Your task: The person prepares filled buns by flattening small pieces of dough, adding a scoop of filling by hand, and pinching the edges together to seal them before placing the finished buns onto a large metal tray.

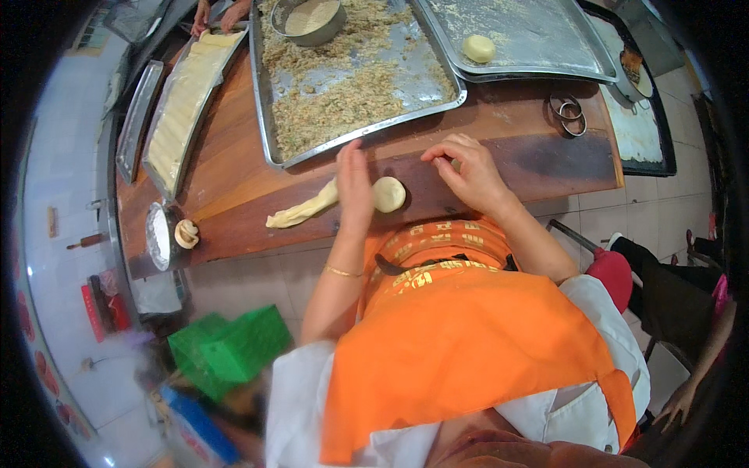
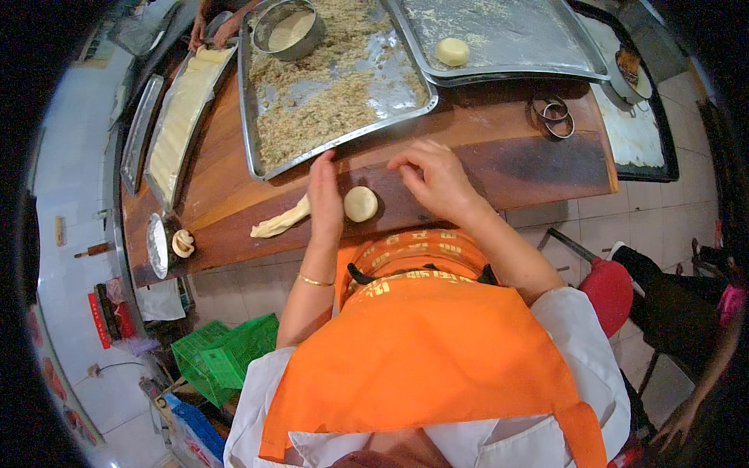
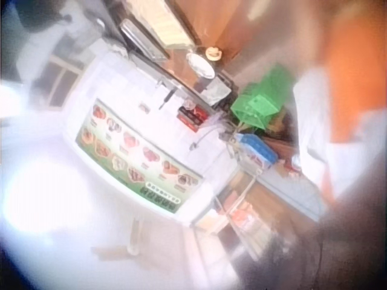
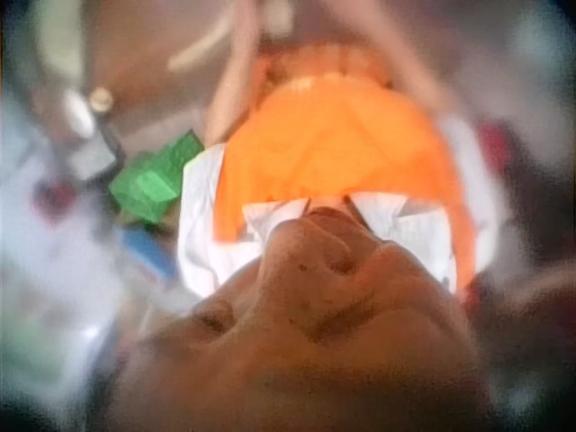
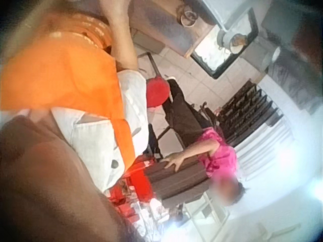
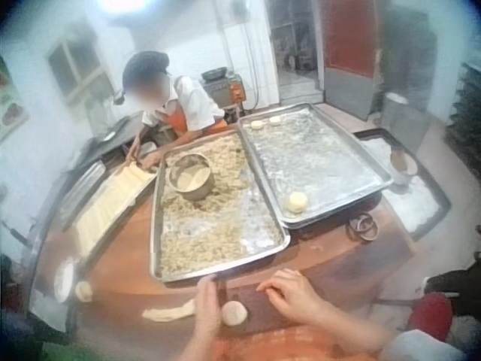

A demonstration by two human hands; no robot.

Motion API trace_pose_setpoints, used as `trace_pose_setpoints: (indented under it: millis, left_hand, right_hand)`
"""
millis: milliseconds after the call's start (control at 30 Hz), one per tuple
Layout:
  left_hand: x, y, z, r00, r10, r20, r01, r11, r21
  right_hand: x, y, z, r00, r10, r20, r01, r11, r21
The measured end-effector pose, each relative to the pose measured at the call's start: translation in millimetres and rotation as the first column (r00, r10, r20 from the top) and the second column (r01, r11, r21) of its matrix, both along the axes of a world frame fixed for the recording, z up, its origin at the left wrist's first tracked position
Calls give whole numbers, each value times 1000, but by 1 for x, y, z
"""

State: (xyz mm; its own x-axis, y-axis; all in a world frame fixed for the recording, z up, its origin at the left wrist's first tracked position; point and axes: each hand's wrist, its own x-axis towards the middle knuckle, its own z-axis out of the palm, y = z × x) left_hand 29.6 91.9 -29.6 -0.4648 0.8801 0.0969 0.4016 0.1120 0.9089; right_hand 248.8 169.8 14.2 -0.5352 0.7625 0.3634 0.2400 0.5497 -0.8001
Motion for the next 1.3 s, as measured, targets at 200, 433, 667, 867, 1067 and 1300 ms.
trace_pose_setpoints:
  millis: [200, 433, 667, 867, 1067, 1300]
  left_hand:
    - [3, -12, 10, 974, 14, 225, -24, 999, 39]
    - [18, -24, 29, 925, -71, -373, 64, 997, -32]
    - [29, -49, 21, 830, -230, -508, 167, 972, -166]
    - [25, -26, 29, 399, -168, 901, 45, 985, 164]
    - [51, 6, 62, 283, -335, 898, 180, 939, 294]
    - [42, -9, 68, 673, -208, 710, 176, 977, 119]
  right_hand:
    - [6, -6, -4, 994, 5, 108, 5, 996, -94]
    - [1, -10, -6, 996, 22, 84, -15, 996, -87]
    - [-6, -16, 2, 992, 74, 104, -66, 995, -77]
    - [-33, -19, 33, 955, 258, 148, -271, 959, 80]
    - [-21, 11, 56, 981, 94, 169, -142, 944, 299]
    - [72, 149, 47, 865, -481, 140, 390, 822, 414]
